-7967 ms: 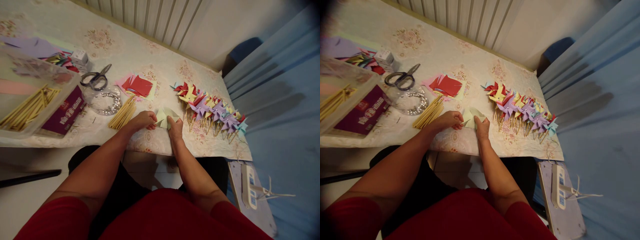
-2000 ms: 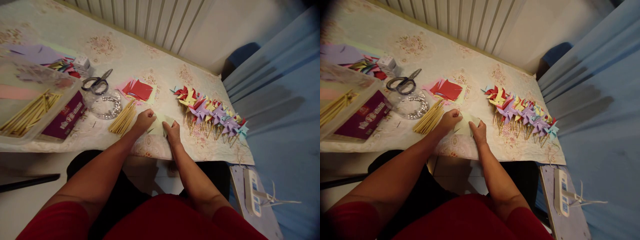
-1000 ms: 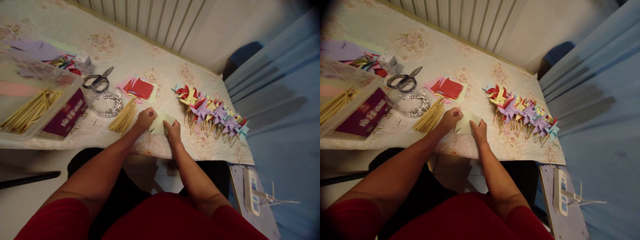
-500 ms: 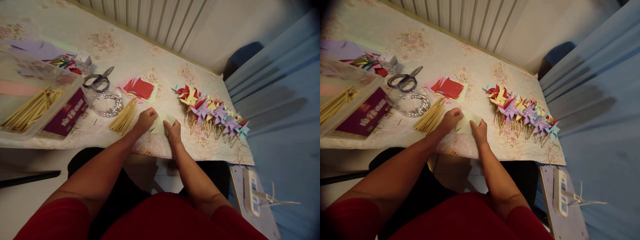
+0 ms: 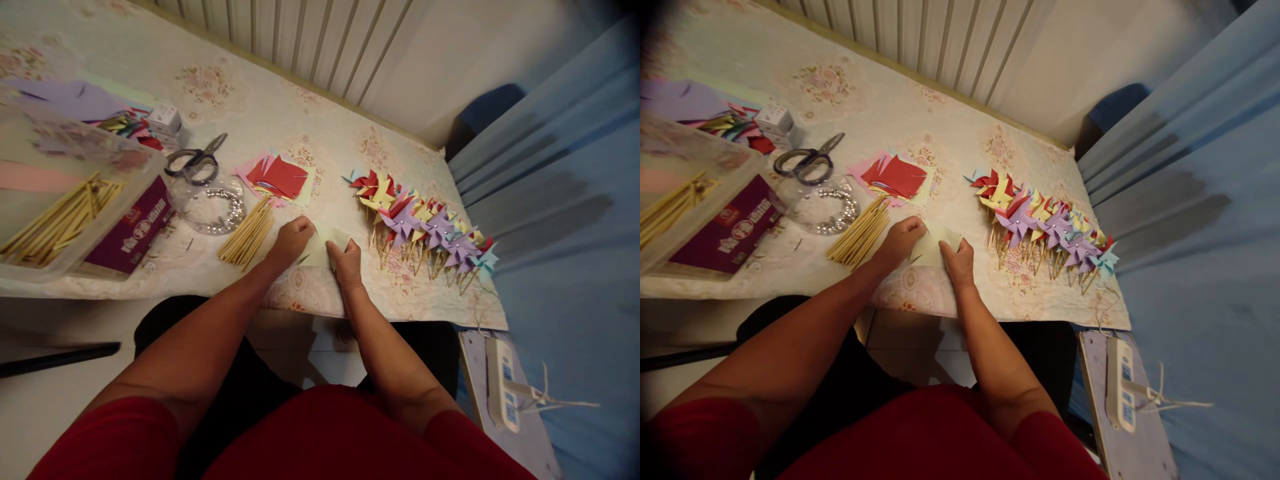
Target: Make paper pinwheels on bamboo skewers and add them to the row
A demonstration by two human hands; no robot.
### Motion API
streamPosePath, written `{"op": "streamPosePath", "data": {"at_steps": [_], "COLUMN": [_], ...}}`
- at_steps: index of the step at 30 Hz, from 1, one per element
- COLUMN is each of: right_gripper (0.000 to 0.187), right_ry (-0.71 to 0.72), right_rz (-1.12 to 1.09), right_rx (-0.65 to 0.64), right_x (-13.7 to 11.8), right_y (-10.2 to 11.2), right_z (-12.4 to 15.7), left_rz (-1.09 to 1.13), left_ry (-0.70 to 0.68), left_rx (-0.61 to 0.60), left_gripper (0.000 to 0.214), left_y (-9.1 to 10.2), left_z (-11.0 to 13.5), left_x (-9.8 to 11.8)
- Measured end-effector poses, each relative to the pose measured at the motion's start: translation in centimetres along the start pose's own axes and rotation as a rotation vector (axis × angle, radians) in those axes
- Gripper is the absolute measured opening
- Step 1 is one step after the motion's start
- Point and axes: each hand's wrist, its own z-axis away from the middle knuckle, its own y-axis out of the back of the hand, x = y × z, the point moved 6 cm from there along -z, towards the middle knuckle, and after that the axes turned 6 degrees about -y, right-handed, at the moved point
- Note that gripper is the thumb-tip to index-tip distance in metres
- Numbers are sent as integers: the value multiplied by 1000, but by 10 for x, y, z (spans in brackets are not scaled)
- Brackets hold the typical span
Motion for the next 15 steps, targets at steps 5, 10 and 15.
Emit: {"op": "streamPosePath", "data": {"at_steps": [5, 10, 15], "right_gripper": [30, 29, 29], "right_ry": [5, 8, -2], "right_rz": [-4, 4, -6], "right_rx": [-7, -6, 0], "right_x": [1, 1, -1], "right_y": [0, 0, -1], "right_z": [-1, -1, 0], "left_rz": [-51, -72, 13], "left_ry": [-34, -8, 60], "left_rx": [19, 51, 88], "left_gripper": [23, 25, 13], "left_y": [2, 3, 3], "left_z": [3, 4, 2], "left_x": [9, 12, 4]}}
